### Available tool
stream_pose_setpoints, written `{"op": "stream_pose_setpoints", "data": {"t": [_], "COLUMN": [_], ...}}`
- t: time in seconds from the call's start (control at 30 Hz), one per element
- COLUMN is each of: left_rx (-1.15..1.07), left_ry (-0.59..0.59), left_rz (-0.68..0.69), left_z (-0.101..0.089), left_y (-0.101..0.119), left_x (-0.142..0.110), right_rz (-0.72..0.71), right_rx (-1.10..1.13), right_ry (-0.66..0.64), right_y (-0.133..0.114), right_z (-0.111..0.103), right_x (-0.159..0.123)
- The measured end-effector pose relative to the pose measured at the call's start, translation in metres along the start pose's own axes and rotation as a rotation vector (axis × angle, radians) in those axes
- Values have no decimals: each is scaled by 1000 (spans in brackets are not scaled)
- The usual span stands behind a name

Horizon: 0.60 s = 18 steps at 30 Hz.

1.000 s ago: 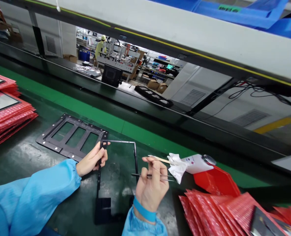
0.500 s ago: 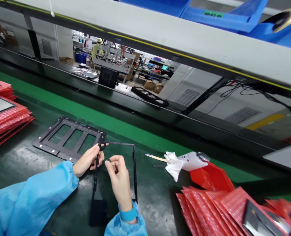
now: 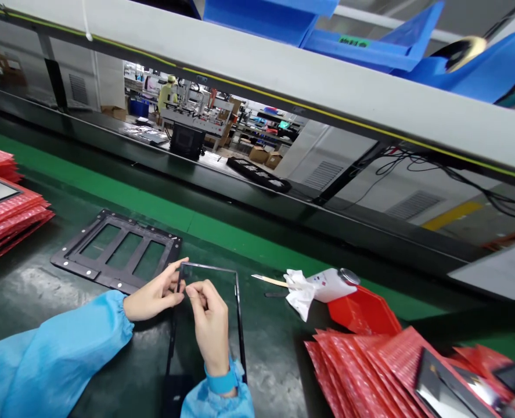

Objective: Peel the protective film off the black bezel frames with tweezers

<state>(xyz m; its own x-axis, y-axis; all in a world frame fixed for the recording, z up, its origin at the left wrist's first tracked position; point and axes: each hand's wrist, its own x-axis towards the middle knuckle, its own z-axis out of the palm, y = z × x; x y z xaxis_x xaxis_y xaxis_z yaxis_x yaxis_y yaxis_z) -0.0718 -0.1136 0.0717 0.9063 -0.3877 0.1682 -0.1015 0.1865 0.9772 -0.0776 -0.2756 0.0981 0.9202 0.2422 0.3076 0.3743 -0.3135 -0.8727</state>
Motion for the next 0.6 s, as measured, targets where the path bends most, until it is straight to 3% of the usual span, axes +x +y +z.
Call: {"op": "stream_pose_setpoints", "data": {"t": [0.1,0.2,0.47,0.6], "left_rx": [39,48,70,142], "left_ry": [15,24,-53,-52], "left_rz": [1,7,-51,-69], "left_z": [0,-1,-1,-2], "left_y": [-2,-3,-9,-15], "left_x": [0,1,0,-1], "right_rz": [-1,-27,-107,-196], "right_rx": [12,-4,-106,-2], "right_ry": [36,167,789,1041], "right_y": [-4,-7,-4,-9], "right_z": [3,0,-35,-60], "right_x": [-3,-5,5,13]}}
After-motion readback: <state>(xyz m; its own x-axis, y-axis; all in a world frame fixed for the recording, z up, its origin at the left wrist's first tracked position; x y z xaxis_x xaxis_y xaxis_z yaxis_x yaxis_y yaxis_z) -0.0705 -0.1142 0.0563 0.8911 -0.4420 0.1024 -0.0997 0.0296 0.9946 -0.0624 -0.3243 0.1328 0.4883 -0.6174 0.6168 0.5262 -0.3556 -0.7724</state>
